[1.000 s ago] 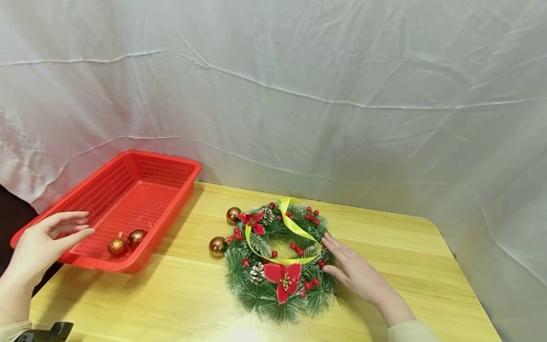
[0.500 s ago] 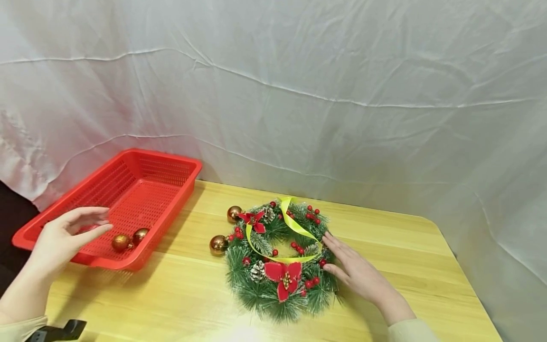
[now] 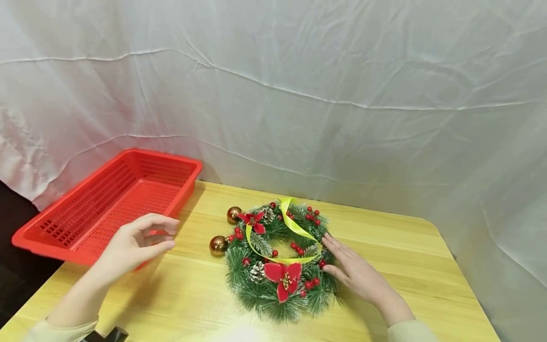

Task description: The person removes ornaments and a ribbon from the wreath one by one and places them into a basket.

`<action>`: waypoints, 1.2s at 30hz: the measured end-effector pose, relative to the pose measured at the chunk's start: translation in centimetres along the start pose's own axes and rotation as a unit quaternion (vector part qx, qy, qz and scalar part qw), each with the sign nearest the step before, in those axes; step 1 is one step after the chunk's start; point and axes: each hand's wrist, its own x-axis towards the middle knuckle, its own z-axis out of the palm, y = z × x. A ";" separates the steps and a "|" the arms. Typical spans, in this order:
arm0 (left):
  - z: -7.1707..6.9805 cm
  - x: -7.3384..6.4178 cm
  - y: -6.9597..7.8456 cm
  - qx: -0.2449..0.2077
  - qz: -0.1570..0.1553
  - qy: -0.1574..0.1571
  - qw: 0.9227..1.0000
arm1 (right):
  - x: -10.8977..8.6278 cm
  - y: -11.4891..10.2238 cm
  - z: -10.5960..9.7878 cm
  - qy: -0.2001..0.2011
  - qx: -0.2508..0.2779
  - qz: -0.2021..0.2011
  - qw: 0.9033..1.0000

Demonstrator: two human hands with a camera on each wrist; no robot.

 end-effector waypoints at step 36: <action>7.0 2.0 -8.2 -0.021 -0.115 -0.036 0.992 | 0.0 0.2 0.3 0.006 -0.002 0.002 1.000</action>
